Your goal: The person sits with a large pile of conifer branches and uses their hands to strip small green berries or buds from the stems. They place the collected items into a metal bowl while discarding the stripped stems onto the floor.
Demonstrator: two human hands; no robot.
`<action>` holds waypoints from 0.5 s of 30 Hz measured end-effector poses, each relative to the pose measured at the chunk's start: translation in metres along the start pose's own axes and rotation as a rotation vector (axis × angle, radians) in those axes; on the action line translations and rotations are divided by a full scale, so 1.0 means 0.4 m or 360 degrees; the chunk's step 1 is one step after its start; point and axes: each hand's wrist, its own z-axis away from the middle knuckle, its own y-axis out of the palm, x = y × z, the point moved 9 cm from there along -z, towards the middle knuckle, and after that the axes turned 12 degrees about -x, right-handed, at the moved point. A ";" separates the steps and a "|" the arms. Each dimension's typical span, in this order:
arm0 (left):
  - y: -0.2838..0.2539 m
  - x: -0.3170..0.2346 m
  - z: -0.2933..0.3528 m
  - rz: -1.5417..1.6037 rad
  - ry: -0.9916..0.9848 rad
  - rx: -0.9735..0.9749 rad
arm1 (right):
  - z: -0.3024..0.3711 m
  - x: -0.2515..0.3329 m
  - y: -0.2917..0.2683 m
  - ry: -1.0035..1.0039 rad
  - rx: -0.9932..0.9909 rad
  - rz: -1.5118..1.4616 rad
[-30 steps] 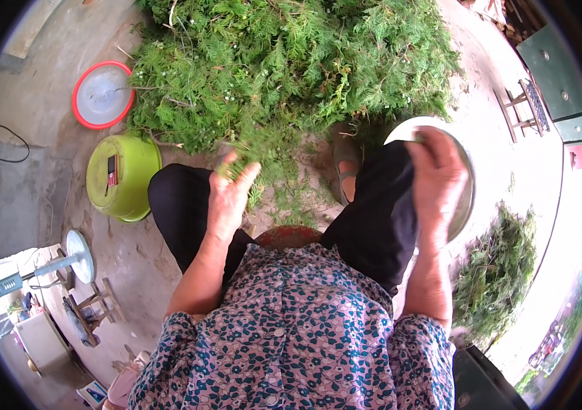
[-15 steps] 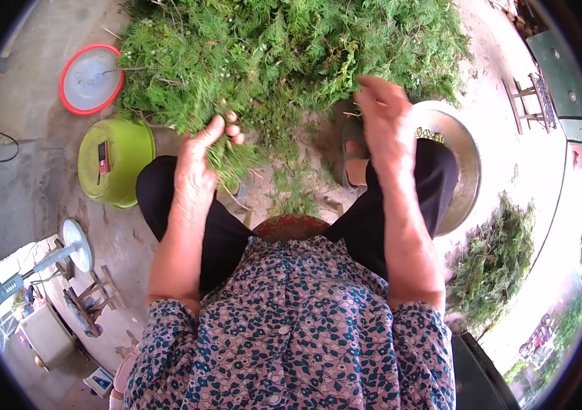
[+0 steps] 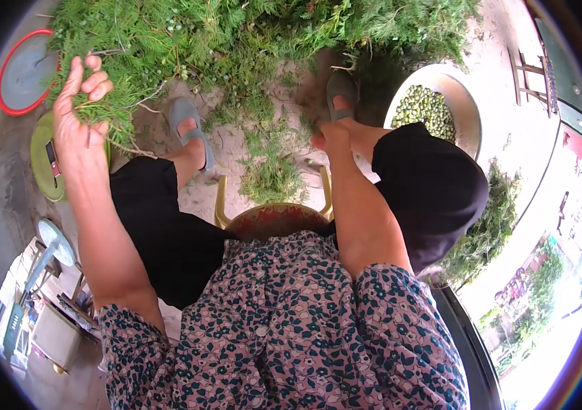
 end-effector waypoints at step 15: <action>0.030 -0.059 -0.036 -0.0112 -0.0186 -0.0006 | -0.125 -0.443 -0.016 0.0647 -0.0429 -0.0406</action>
